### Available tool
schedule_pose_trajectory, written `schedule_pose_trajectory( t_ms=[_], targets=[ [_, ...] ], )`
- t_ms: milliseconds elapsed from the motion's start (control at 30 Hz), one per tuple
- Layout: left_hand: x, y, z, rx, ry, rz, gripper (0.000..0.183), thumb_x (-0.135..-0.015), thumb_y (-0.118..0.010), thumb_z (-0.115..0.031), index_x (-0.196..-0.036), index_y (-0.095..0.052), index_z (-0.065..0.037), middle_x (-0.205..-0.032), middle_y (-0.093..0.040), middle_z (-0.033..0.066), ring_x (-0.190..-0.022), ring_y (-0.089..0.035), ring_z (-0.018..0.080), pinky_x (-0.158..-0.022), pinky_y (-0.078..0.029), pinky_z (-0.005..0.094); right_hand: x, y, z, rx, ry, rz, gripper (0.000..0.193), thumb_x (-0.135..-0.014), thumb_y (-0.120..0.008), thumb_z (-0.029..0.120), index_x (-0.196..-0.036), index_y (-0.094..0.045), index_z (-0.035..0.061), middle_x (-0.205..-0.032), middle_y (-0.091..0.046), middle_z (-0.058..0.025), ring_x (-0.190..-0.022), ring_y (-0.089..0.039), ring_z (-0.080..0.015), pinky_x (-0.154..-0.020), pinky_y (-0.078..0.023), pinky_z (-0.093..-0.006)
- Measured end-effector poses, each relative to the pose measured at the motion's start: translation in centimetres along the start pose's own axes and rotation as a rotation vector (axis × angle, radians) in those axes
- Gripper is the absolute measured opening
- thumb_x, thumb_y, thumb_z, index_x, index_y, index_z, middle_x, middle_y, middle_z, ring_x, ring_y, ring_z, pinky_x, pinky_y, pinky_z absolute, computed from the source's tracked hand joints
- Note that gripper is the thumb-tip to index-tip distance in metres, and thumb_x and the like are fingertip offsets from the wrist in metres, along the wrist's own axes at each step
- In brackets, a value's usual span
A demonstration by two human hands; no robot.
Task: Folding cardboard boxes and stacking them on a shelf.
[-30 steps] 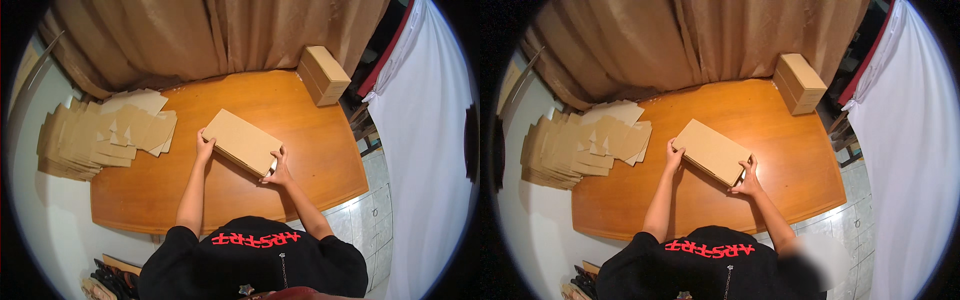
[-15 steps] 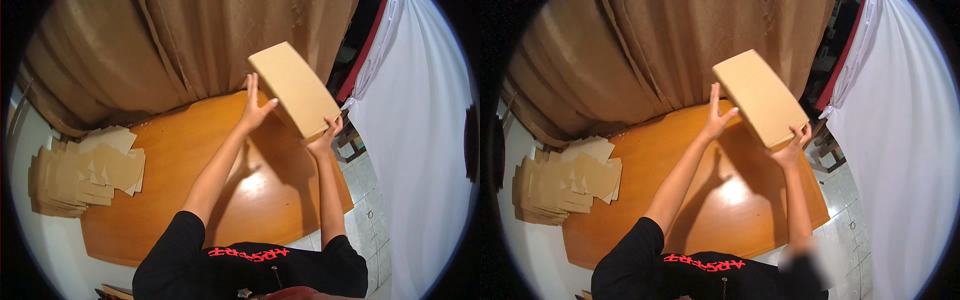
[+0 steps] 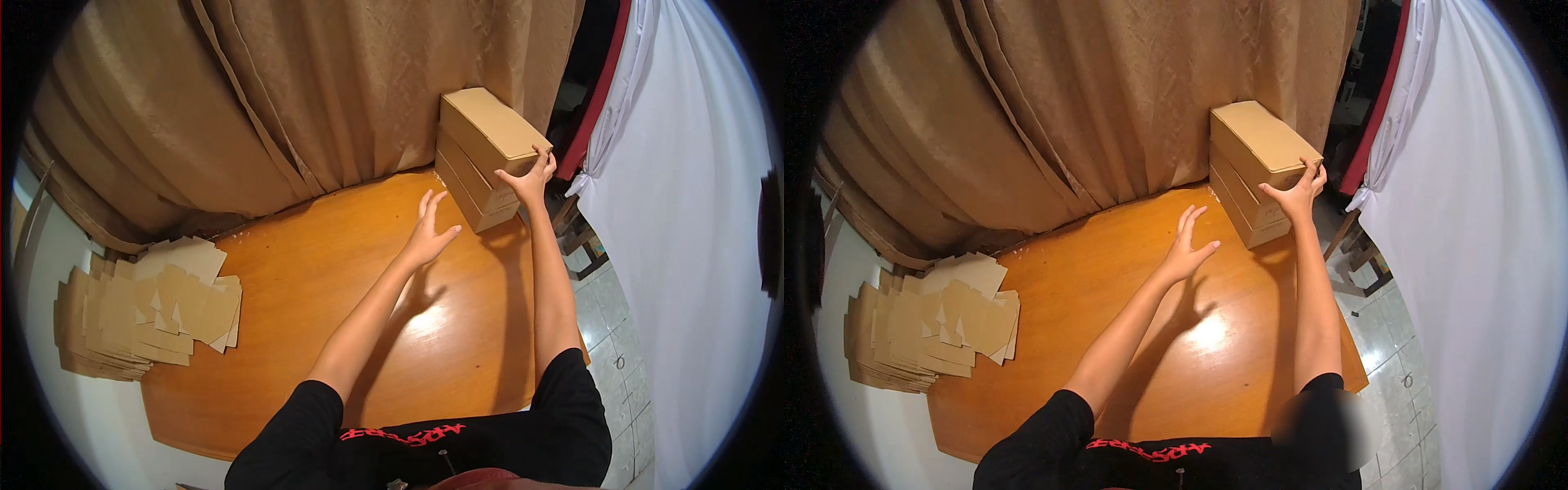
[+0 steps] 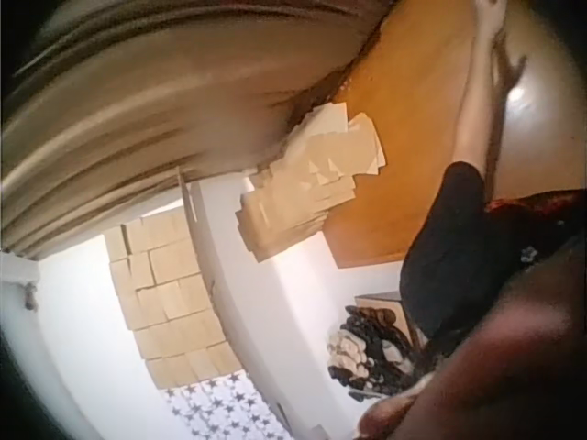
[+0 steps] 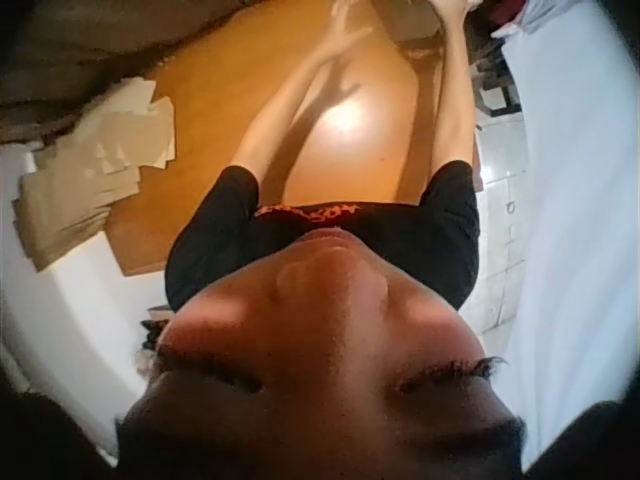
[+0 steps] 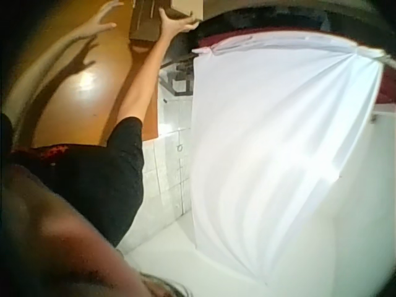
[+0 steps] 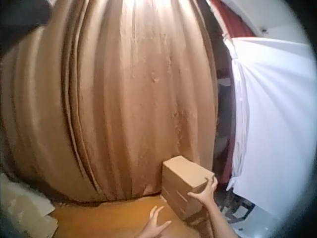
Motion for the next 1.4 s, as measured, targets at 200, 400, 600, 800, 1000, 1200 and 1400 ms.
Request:
schedule_pose_trajectory(
  t_ms=[200, 400, 600, 800, 1000, 1200, 1400],
  targets=[
    [0.0, 1.3, -0.1, -0.086, -0.062, -0.056, 0.066, -0.078, -0.064, -0.027, -0.133, -0.032, -0.011, -0.141, -0.019, 0.0226, -0.132, -0.021, 0.0347, -0.105, -0.022, 0.0412, -0.2, -1.2, 0.2, -0.033, -0.035, 0.055, 0.104, -0.044, -0.087, 0.037, -0.128, -0.028, 0.0192, -0.134, -0.011, -0.0263, -0.124, -0.021, -0.0439, -0.103, -0.024, -0.0488],
    [3.2, 1.2, -0.3, -0.056, -0.026, -0.019, 0.062, -0.079, -0.062, -0.026, -0.132, -0.033, -0.01, -0.141, -0.018, 0.0225, -0.131, -0.022, 0.0364, -0.105, -0.025, 0.0426, 0.8, -1.3, -0.4, 0.001, -0.079, 0.108, 0.107, -0.045, -0.087, 0.039, -0.13, -0.025, 0.0184, -0.134, -0.009, -0.0283, -0.124, -0.021, -0.0457, -0.102, -0.026, -0.049],
    [9.6, 4.3, 2.5, -0.068, 0.091, -0.016, 0.054, -0.079, -0.063, -0.028, -0.125, -0.043, -0.008, -0.137, -0.029, 0.0205, -0.129, -0.028, 0.0325, -0.104, -0.026, 0.0406, 2.7, -0.8, 1.9, 0.059, -0.1, 0.059, 0.111, -0.053, -0.084, 0.04, -0.136, -0.016, 0.0102, -0.133, -0.01, -0.0306, -0.121, -0.024, -0.0467, -0.1, -0.028, -0.05],
    [20.7, 11.7, 8.5, 0.012, 0.442, -0.224, 0.049, -0.08, -0.063, -0.029, -0.12, -0.048, -0.005, -0.13, -0.041, 0.0196, -0.125, -0.035, 0.0314, -0.102, -0.031, 0.038, 14.6, -3.3, 10.0, -0.011, 0.025, 0.099, 0.083, -0.068, -0.074, 0.03, -0.132, -0.025, 0.0058, -0.132, -0.016, -0.0261, -0.12, -0.023, -0.0428, -0.101, -0.024, -0.0489],
    [33.1, 18.4, 12.9, -0.051, 0.684, -0.396, 0.052, -0.081, -0.062, -0.03, -0.122, -0.046, -0.003, -0.127, -0.045, 0.0214, -0.118, -0.043, 0.0319, -0.098, -0.035, 0.0368, 33.5, -9.9, 19.3, -0.125, 0.01, 0.72, 0.067, -0.069, -0.072, 0.026, -0.123, -0.037, 0.0045, -0.13, -0.023, -0.0253, -0.119, -0.024, -0.0412, -0.098, -0.025, -0.0508],
    [42.3, 24.3, 15.0, -0.086, 0.841, -0.498, 0.057, -0.082, -0.062, -0.034, -0.126, -0.042, -0.003, -0.127, -0.043, 0.0212, -0.119, -0.042, 0.0297, -0.095, -0.037, 0.037, 45.1, -12.5, 28.2, -0.261, 0.075, 0.95, 0.06, -0.07, -0.07, 0.025, -0.119, -0.043, 0.0037, -0.127, -0.025, -0.0254, -0.118, -0.025, -0.0408, -0.097, -0.029, -0.0488],
    [49.7, 31.3, 18.6, 0.012, 1.02, -0.646, 0.064, -0.079, -0.061, -0.04, -0.128, -0.041, -0.004, -0.13, -0.04, 0.0215, -0.122, -0.037, 0.0323, -0.099, -0.033, 0.0395, 50.8, -14.2, 35.3, -0.36, 0.079, 1.039, 0.054, -0.071, -0.069, 0.022, -0.116, -0.045, 0.0023, -0.125, -0.028, -0.0254, -0.117, -0.026, -0.0402, -0.098, -0.031, -0.0459]
  ],
)
Point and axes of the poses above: each hand's wrist, its own x-axis away from the middle knuckle, its own y-axis out of the back of the hand, z = x × y, the point moved 8 cm from there along -x, towards the middle knuckle
